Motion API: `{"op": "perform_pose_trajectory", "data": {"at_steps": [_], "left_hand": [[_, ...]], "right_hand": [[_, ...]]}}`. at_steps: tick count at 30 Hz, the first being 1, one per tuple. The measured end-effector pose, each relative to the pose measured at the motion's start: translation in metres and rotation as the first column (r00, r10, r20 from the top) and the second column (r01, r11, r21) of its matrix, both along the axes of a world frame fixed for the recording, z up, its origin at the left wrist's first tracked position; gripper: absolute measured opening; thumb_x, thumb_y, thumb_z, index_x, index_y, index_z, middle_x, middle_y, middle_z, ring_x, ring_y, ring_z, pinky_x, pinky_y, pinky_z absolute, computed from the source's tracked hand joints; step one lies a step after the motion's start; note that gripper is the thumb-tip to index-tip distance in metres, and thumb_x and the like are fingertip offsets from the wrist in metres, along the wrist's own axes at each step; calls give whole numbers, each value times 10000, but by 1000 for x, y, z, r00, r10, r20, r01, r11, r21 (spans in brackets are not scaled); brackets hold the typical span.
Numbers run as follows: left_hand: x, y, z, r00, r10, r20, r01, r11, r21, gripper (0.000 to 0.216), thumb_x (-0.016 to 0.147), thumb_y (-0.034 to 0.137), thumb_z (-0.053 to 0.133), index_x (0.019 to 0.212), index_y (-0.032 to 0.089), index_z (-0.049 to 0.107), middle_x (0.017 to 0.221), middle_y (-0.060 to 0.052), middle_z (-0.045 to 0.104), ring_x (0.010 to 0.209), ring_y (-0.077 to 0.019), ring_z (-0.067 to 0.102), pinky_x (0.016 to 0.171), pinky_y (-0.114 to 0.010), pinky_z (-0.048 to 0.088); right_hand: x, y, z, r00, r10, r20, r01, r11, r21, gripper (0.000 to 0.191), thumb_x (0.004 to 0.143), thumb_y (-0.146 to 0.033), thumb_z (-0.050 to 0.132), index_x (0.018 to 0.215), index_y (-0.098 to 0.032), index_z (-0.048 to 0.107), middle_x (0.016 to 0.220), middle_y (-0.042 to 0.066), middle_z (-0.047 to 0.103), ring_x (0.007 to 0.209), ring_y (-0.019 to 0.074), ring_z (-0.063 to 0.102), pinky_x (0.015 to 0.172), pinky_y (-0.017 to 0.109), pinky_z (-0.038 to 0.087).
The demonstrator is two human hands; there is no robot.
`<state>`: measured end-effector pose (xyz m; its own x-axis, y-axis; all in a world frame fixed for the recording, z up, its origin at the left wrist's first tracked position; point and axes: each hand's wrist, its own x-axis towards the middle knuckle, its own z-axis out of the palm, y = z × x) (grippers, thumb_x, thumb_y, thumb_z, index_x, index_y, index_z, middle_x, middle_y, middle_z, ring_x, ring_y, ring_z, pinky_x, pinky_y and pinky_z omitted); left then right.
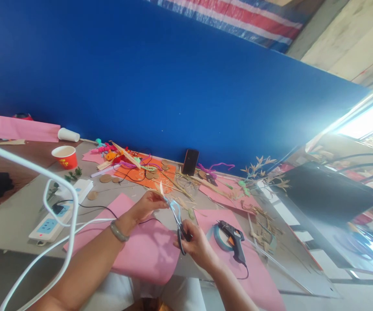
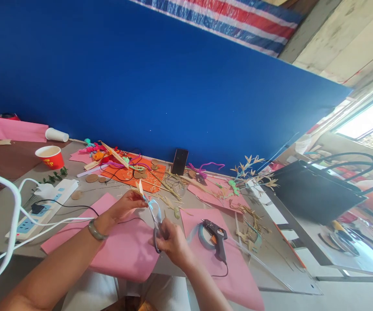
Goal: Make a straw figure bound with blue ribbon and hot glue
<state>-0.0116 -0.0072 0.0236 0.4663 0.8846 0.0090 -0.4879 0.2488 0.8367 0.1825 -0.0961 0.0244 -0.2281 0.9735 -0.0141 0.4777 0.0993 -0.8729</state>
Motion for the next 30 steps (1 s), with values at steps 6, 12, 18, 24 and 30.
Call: {"op": "perform_pose_trajectory", "data": {"at_steps": [6, 12, 18, 24, 30], "left_hand": [[0, 0, 2, 1000, 6, 11, -6, 1000, -24, 220, 521, 233, 847, 666, 133, 715, 660, -39, 707, 647, -143, 636, 710, -276, 472], [0, 1, -4, 1000, 3, 30, -2, 1000, -23, 214, 509, 195, 849, 652, 132, 703, 624, -21, 685, 611, -124, 614, 670, -256, 467], [0, -1, -1, 1000, -20, 7, 20, 1000, -8, 226, 509, 200, 850, 662, 116, 706, 639, -39, 687, 620, -132, 616, 663, -256, 462], [0, -3, 3, 999, -37, -14, 36, 999, -34, 235, 522, 223, 846, 670, 104, 708, 665, -59, 698, 624, -141, 620, 669, -267, 461], [1, -2, 1, 999, -44, 10, 45, 998, -47, 232, 514, 216, 846, 668, 113, 706, 663, -52, 703, 631, -145, 633, 675, -266, 473]], "right_hand": [[3, 2, -7, 999, -14, 48, 13, 1000, 14, 442, 710, -457, 686, 626, -222, 321, 557, -72, 361, 542, 100, 279, 487, 237, 229], [2, 4, 6, 958, 30, 285, -93, 974, 208, 371, 721, -422, 674, 647, -218, 374, 641, -27, 454, 624, 137, 373, 573, 262, 314], [0, 8, 9, 941, 38, 336, -119, 967, 224, 351, 743, -409, 634, 645, -222, 354, 634, -25, 443, 617, 140, 373, 568, 267, 313], [-1, 11, 0, 953, 14, 303, -83, 972, 218, 430, 720, -495, 634, 627, -231, 308, 621, -35, 402, 601, 139, 350, 549, 262, 290], [-2, 12, -9, 964, -37, 262, -23, 975, 220, 465, 722, -511, 644, 600, -229, 295, 588, -34, 411, 609, 147, 352, 553, 266, 289]]}}
